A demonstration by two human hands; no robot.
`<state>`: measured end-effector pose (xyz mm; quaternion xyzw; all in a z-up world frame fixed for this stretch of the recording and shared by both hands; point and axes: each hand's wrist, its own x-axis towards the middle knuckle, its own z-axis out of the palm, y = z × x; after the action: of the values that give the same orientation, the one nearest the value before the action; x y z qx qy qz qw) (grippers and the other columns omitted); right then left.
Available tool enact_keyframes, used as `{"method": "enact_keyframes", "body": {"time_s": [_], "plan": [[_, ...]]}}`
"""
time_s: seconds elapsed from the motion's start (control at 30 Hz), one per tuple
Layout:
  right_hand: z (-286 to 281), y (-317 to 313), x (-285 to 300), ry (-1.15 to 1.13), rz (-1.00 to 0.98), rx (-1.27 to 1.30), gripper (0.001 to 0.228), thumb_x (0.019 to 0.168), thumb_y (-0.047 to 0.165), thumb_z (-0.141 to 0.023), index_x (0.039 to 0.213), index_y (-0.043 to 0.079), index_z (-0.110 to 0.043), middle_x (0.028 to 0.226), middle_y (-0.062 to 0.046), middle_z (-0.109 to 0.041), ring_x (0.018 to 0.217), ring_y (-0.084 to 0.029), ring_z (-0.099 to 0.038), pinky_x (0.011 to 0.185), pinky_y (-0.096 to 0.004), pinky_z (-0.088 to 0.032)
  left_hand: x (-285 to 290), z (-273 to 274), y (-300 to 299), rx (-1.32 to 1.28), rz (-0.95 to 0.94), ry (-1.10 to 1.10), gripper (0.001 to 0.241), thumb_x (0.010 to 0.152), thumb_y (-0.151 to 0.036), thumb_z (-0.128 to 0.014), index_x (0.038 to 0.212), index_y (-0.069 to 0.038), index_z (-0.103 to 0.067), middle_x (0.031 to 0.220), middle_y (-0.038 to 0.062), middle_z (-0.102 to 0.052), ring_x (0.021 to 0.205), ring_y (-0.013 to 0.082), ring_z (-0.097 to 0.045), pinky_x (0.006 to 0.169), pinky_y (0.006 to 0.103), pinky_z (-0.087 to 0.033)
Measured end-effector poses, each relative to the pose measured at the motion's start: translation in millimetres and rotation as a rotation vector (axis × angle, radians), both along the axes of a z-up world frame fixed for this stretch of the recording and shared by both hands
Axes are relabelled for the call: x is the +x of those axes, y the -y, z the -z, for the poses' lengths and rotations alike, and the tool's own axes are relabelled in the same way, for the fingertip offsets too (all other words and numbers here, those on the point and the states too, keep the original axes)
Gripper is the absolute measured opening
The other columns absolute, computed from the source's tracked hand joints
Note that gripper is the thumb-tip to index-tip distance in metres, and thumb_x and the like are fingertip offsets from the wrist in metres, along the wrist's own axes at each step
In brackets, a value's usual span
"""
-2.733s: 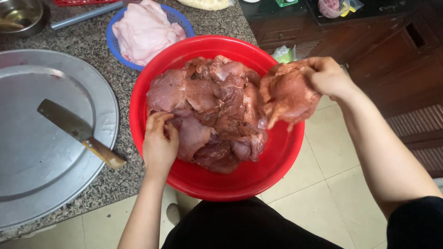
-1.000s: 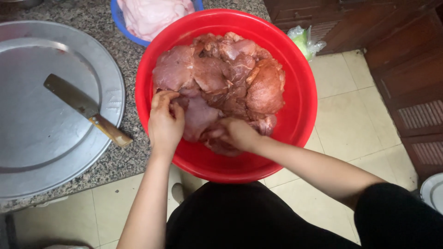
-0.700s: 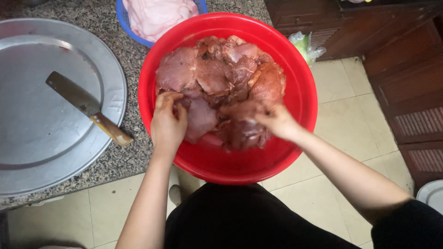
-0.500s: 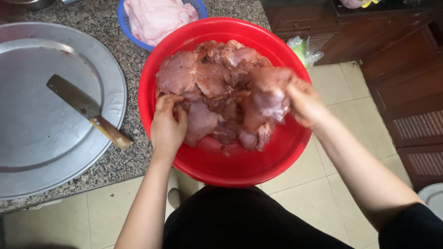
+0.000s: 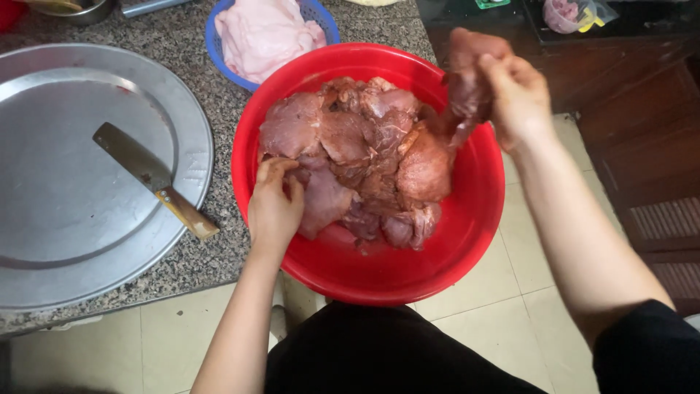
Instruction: Seasoning and mixing large slices of raw meat by hand in a large red bowl.
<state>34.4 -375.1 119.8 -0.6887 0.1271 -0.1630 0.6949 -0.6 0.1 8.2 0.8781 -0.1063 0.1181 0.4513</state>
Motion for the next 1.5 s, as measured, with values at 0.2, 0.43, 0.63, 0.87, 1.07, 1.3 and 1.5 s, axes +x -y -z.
{"method": "enact_keyframes", "body": {"time_s": [0.2,0.43,0.63,0.87,1.07,1.3,1.5], "plan": [[24.9,-120.3,-15.7,-0.691,-0.364,-0.74,0.084,0.084,0.085,-0.051,0.154,0.039,-0.046,0.159,-0.014,-0.045,0.144,-0.039,-0.043,0.124,-0.053,-0.029,4.9,13.7,1.9,0.085,-0.067,-0.051,0.019,0.09,-0.015,-0.061,0.107,-0.022,-0.067,0.116,-0.003,-0.063,0.1,0.0298,-0.072,0.079,0.0453,-0.061],[117.1,-124.4,-60.0,-0.211,-0.556,-1.139,0.057,0.091,0.031,-0.072,0.142,0.007,-0.062,0.157,-0.033,-0.04,0.146,-0.047,-0.039,0.119,-0.062,-0.031,8.2,16.5,2.8,0.083,-0.081,-0.067,0.021,0.089,-0.015,-0.06,0.108,-0.022,-0.068,0.116,-0.004,-0.063,0.102,0.0303,-0.071,0.08,0.0478,-0.06],[108.0,-96.2,-85.7,-0.391,-0.664,-0.987,0.043,0.093,0.027,-0.065,0.133,0.013,-0.07,0.134,-0.021,-0.068,0.126,-0.039,-0.063,0.106,-0.054,-0.048,3.2,6.5,3.0,0.07,-0.077,-0.049,0.021,0.09,-0.014,-0.059,0.108,-0.021,-0.069,0.116,-0.002,-0.065,0.105,0.0306,-0.071,0.08,0.0478,-0.06],[123.6,-51.9,-54.9,-0.104,-0.156,-1.104,0.034,0.091,0.022,-0.076,0.124,0.016,-0.072,0.122,-0.012,-0.068,0.12,-0.035,-0.062,0.104,-0.046,-0.049,1.5,4.8,2.0,0.043,-0.043,0.02,0.021,0.088,-0.008,-0.062,0.106,-0.016,-0.07,0.112,0.003,-0.066,0.106,0.0328,-0.07,0.085,0.0442,-0.058],[171.7,18.2,25.8,-0.384,-0.267,-1.11,0.072,0.074,0.051,-0.09,0.132,0.017,-0.065,0.131,-0.011,-0.063,0.121,-0.038,-0.058,0.105,-0.051,-0.049,0.1,5.7,2.3,0.045,-0.045,0.019,0.021,0.088,-0.009,-0.063,0.107,-0.016,-0.07,0.112,0.003,-0.066,0.106,0.0317,-0.07,0.087,0.0433,-0.058],[139.3,61.3,84.7,-0.566,-0.555,-0.978,0.036,0.087,0.05,-0.073,0.103,0.019,-0.081,0.09,-0.012,-0.077,0.095,-0.033,-0.074,0.088,-0.044,-0.054,2.4,7.3,1.7,0.04,-0.094,0.031,0.019,0.089,-0.01,-0.063,0.106,-0.018,-0.069,0.113,0.001,-0.066,0.103,0.0313,-0.071,0.083,0.0429,-0.059],[119.2,44.1,105.7,-0.429,-0.475,-0.805,0.038,0.082,0.033,-0.087,0.116,0.018,-0.078,0.095,-0.007,-0.076,0.089,-0.022,-0.071,0.088,-0.036,-0.054,3.7,8.3,3.5,0.045,-0.123,0.019,0.02,0.09,-0.011,-0.063,0.107,-0.018,-0.069,0.114,0.002,-0.067,0.102,0.0327,-0.071,0.082,0.0441,-0.059]]}}
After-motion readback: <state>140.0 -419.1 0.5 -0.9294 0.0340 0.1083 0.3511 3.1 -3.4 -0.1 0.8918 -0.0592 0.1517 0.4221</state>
